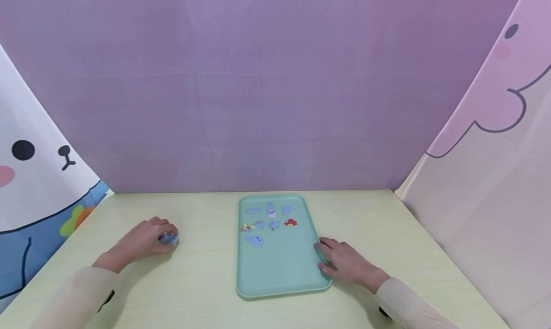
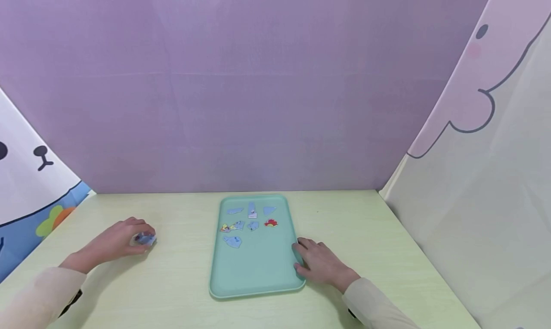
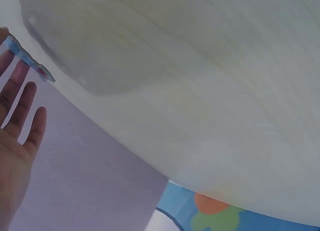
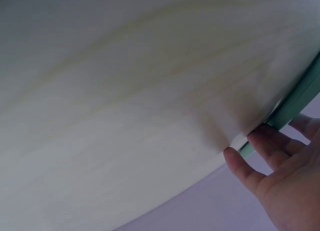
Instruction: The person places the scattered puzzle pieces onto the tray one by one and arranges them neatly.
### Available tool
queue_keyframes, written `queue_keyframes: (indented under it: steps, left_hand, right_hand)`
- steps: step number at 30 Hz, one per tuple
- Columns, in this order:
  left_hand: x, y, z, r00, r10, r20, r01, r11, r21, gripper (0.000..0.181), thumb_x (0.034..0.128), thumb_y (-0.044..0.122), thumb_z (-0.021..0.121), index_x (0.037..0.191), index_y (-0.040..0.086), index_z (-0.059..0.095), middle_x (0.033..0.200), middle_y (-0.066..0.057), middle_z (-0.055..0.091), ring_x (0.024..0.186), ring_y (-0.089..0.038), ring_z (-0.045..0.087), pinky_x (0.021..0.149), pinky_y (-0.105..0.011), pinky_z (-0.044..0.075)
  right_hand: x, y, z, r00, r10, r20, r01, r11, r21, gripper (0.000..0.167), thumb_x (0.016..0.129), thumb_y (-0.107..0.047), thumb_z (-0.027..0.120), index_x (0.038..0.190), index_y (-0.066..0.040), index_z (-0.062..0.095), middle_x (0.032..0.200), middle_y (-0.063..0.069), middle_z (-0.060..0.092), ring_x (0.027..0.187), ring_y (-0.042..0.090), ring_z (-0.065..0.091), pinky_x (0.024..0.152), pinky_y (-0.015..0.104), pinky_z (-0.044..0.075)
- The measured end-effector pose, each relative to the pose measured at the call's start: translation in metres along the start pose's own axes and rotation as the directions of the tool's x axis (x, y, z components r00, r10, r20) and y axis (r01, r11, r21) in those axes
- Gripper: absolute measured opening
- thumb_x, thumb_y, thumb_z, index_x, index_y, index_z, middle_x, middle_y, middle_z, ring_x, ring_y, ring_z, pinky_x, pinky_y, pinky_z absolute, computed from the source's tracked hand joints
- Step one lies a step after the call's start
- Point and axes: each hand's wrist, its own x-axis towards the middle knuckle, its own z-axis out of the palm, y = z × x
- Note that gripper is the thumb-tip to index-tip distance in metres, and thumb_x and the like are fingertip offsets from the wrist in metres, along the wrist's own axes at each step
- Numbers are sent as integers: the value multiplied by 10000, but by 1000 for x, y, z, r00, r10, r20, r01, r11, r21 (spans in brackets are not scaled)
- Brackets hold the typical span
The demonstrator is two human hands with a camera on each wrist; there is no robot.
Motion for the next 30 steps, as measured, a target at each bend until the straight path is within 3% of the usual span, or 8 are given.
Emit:
queue_keyframes:
  steps: [10,19,30]
  left_hand:
    - [12,24,6,995,85,-49,-83,996,33,269,695,277,757,931,187,667,905,58,636,841,-140,545,698,-372,464]
    - [24,49,15,975,186,-120,-178,981,71,272,677,282,760,916,197,662,899,68,642,861,-151,558,690,-359,462]
    - [37,78,21,980,180,-87,-177,983,45,253,710,319,729,929,212,663,920,69,638,909,-154,546,743,-380,463]
  right_hand:
    - [0,0,-1,1000,-1,3,1,1000,15,473,883,-324,538,1271,-56,501,1299,169,491,1179,305,491,880,470,443]
    - [0,0,-1,1000,1,4,-1,1000,8,474,881,-327,542,1267,-56,504,1294,167,496,1176,302,494,874,469,448]
    - [0,0,0,1000,8,7,-8,1000,4,478,880,-336,541,1269,-60,505,1300,158,494,1185,294,488,881,462,444]
